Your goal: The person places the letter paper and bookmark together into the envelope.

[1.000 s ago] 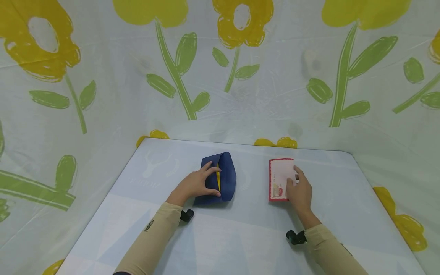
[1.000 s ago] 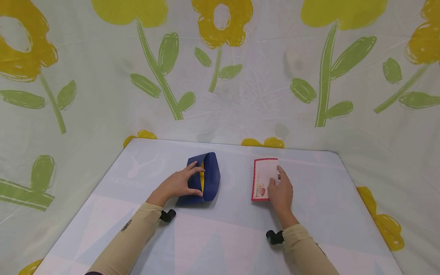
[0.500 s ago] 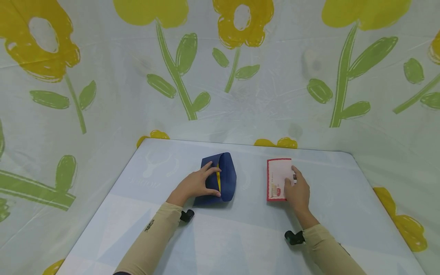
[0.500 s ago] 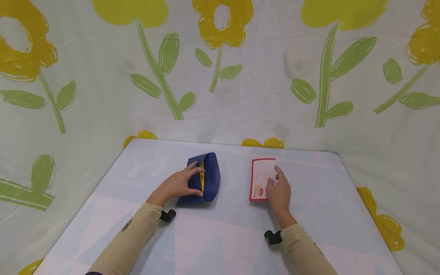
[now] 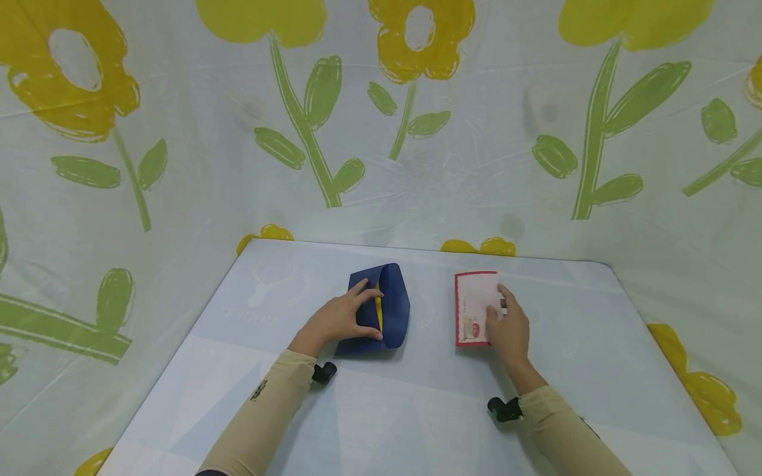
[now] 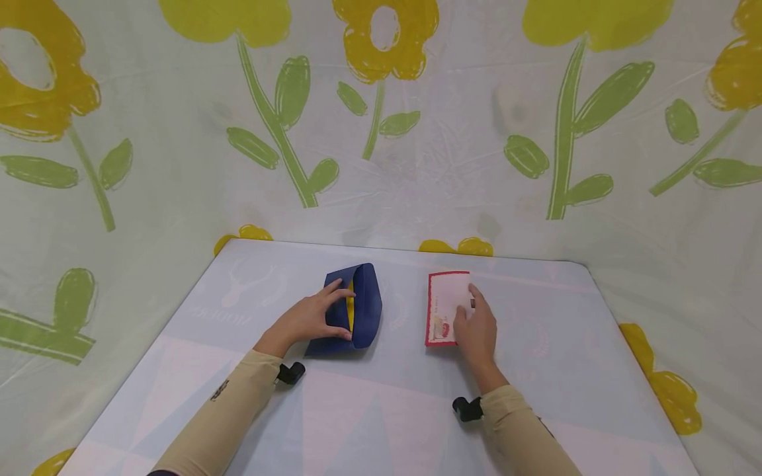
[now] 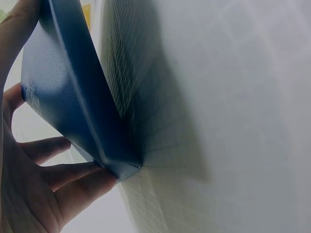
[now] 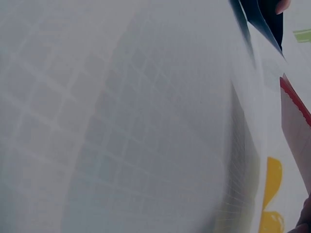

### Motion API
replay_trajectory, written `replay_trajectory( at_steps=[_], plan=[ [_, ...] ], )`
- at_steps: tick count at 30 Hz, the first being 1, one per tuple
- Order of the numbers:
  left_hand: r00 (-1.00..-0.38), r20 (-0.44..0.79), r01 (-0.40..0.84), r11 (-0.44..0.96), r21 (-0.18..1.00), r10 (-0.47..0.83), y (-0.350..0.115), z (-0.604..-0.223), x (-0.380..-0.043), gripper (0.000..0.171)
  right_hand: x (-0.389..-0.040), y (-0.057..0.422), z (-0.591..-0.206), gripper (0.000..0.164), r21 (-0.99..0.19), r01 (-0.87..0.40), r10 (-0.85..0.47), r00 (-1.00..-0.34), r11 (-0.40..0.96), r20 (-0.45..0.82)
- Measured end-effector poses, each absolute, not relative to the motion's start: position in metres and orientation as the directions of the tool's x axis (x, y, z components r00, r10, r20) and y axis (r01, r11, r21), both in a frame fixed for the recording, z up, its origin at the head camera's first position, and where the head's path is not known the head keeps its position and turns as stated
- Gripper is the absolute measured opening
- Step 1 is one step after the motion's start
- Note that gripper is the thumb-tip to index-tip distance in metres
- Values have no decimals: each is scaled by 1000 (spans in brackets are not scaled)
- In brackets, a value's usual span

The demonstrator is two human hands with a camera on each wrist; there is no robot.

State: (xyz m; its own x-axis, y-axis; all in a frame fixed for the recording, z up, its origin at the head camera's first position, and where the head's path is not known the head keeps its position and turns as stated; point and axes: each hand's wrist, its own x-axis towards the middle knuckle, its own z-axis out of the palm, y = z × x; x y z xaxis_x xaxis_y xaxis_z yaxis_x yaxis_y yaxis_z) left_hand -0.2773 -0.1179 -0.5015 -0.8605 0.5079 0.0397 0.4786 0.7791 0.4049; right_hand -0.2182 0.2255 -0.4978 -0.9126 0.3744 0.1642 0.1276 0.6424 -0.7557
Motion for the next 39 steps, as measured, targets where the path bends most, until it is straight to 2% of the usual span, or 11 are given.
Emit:
replay_trajectory(
  at_steps=[39],
  plan=[
    [-867,27,464,786,409,497,-116,-495,-274,91,-225,203,-503,53,-775,71,351,-915,628,201]
  ],
)
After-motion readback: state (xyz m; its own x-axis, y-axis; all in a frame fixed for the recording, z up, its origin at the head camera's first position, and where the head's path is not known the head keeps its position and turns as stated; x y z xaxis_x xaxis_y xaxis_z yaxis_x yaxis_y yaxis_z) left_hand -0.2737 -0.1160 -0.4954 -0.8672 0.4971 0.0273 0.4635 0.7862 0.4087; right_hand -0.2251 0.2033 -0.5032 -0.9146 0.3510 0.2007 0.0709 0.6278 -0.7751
